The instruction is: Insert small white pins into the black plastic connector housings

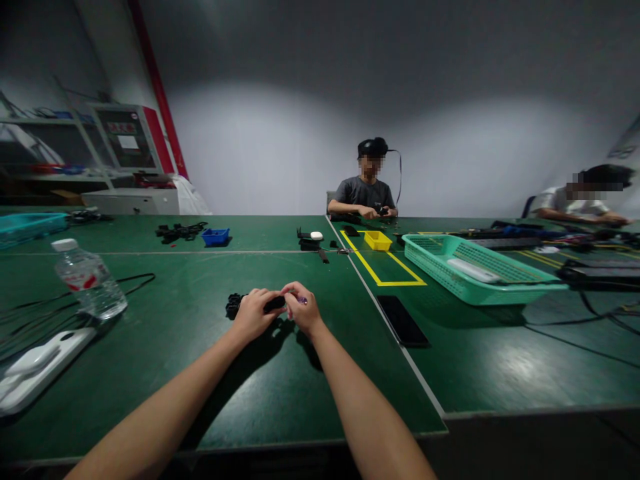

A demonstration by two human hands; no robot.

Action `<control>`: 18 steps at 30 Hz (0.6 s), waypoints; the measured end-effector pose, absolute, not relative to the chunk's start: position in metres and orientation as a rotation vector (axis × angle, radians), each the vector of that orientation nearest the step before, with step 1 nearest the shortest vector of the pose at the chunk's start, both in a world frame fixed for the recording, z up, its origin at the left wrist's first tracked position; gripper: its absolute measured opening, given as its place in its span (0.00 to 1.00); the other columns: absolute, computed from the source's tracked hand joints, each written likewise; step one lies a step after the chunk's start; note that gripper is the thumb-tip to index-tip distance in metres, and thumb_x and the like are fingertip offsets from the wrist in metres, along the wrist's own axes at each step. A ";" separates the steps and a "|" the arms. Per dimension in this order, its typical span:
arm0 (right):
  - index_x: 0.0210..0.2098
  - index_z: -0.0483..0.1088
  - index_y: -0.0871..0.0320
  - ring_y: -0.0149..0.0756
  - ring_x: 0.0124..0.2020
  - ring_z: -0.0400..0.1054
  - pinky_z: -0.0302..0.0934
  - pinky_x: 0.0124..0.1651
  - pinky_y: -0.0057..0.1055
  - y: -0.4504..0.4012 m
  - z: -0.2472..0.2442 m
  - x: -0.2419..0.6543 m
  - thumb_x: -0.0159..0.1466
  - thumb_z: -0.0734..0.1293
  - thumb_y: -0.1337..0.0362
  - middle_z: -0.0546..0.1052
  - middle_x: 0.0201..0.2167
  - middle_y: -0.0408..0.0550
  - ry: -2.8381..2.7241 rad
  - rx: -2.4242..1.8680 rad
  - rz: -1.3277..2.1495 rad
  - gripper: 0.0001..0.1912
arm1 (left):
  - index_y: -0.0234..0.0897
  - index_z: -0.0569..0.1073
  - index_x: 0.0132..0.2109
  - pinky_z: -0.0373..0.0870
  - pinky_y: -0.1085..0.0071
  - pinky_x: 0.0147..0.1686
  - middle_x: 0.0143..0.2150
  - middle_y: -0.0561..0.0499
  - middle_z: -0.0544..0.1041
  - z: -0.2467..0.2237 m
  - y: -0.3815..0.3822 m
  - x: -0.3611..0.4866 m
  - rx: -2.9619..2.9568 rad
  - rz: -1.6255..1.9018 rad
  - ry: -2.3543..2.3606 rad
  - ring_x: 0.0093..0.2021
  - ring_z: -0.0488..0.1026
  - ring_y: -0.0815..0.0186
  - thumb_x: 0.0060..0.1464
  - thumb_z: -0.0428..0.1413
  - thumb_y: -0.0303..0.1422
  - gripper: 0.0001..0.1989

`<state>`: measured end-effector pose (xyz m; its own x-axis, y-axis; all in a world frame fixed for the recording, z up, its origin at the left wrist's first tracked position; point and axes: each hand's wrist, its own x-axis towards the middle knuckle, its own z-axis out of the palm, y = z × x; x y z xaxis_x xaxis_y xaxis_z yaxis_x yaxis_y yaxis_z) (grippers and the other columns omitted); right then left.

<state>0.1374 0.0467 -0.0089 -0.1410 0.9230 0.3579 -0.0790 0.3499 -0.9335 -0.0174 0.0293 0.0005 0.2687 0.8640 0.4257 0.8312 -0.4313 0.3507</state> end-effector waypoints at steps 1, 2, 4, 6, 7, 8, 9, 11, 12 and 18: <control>0.33 0.67 0.56 0.26 0.10 0.55 0.52 0.16 0.23 0.047 -0.009 0.137 0.58 0.63 0.59 0.63 0.10 0.32 -1.422 -0.815 1.075 0.07 | 0.49 0.75 0.51 0.61 0.64 0.44 0.41 0.50 0.76 0.001 0.029 -0.017 2.452 0.886 1.644 0.47 0.68 0.58 0.55 0.60 0.40 0.16; 0.33 0.67 0.56 0.26 0.10 0.55 0.52 0.16 0.23 0.047 -0.009 0.137 0.58 0.63 0.58 0.63 0.10 0.31 -1.417 -0.808 1.081 0.08 | 0.49 0.75 0.51 0.61 0.64 0.44 0.41 0.50 0.76 0.001 0.029 -0.017 2.447 0.884 1.646 0.47 0.68 0.58 0.54 0.60 0.40 0.16; 0.34 0.67 0.56 0.26 0.11 0.56 0.52 0.16 0.23 0.046 -0.009 0.138 0.59 0.64 0.57 0.63 0.11 0.32 -1.422 -0.800 1.075 0.09 | 0.49 0.75 0.51 0.61 0.64 0.44 0.41 0.50 0.76 0.001 0.029 -0.017 2.437 0.876 1.648 0.47 0.67 0.58 0.55 0.60 0.40 0.16; 0.34 0.67 0.56 0.26 0.11 0.56 0.52 0.16 0.23 0.045 -0.009 0.139 0.59 0.64 0.57 0.63 0.11 0.32 -1.446 -0.798 1.058 0.09 | 0.49 0.75 0.51 0.61 0.64 0.44 0.42 0.50 0.77 0.002 0.029 -0.016 2.434 0.874 1.648 0.47 0.67 0.58 0.55 0.60 0.41 0.16; 0.34 0.67 0.56 0.26 0.11 0.56 0.52 0.17 0.23 0.045 -0.008 0.139 0.59 0.64 0.57 0.63 0.11 0.32 -1.456 -0.798 1.051 0.09 | 0.48 0.75 0.51 0.61 0.64 0.44 0.42 0.50 0.77 0.002 0.029 -0.016 2.435 0.876 1.648 0.47 0.67 0.58 0.55 0.60 0.41 0.16; 0.34 0.67 0.56 0.26 0.11 0.57 0.52 0.17 0.23 0.045 -0.008 0.139 0.59 0.64 0.57 0.63 0.11 0.32 -1.464 -0.798 1.047 0.09 | 0.48 0.75 0.51 0.61 0.64 0.44 0.42 0.50 0.77 0.002 0.029 -0.016 2.437 0.877 1.647 0.47 0.67 0.58 0.55 0.59 0.42 0.17; 0.34 0.67 0.56 0.26 0.11 0.57 0.52 0.16 0.23 0.044 -0.008 0.140 0.59 0.64 0.57 0.64 0.11 0.32 -1.465 -0.797 1.047 0.09 | 0.48 0.75 0.51 0.61 0.64 0.44 0.42 0.50 0.77 0.002 0.028 -0.016 2.439 0.878 1.647 0.47 0.67 0.58 0.55 0.59 0.42 0.16; 0.34 0.67 0.56 0.26 0.11 0.56 0.52 0.16 0.23 0.045 -0.007 0.140 0.59 0.64 0.57 0.63 0.11 0.32 -1.448 -0.790 1.058 0.09 | 0.48 0.75 0.50 0.61 0.64 0.44 0.42 0.50 0.77 0.002 0.028 -0.016 2.448 0.878 1.644 0.47 0.68 0.58 0.55 0.59 0.42 0.16; 0.34 0.67 0.56 0.26 0.11 0.56 0.52 0.16 0.23 0.045 -0.007 0.140 0.59 0.65 0.57 0.63 0.11 0.32 -1.432 -0.787 1.070 0.10 | 0.48 0.75 0.50 0.61 0.64 0.44 0.42 0.50 0.77 0.002 0.028 -0.016 2.456 0.878 1.641 0.47 0.68 0.58 0.55 0.60 0.42 0.16; 0.22 0.64 0.56 0.26 0.11 0.57 0.52 0.17 0.24 0.045 -0.003 0.141 0.59 0.66 0.48 0.64 0.10 0.36 -1.380 -0.820 1.067 0.20 | 0.50 0.75 0.50 0.61 0.63 0.44 0.43 0.50 0.76 0.003 0.027 -0.015 2.459 0.861 1.654 0.47 0.67 0.58 0.55 0.59 0.40 0.15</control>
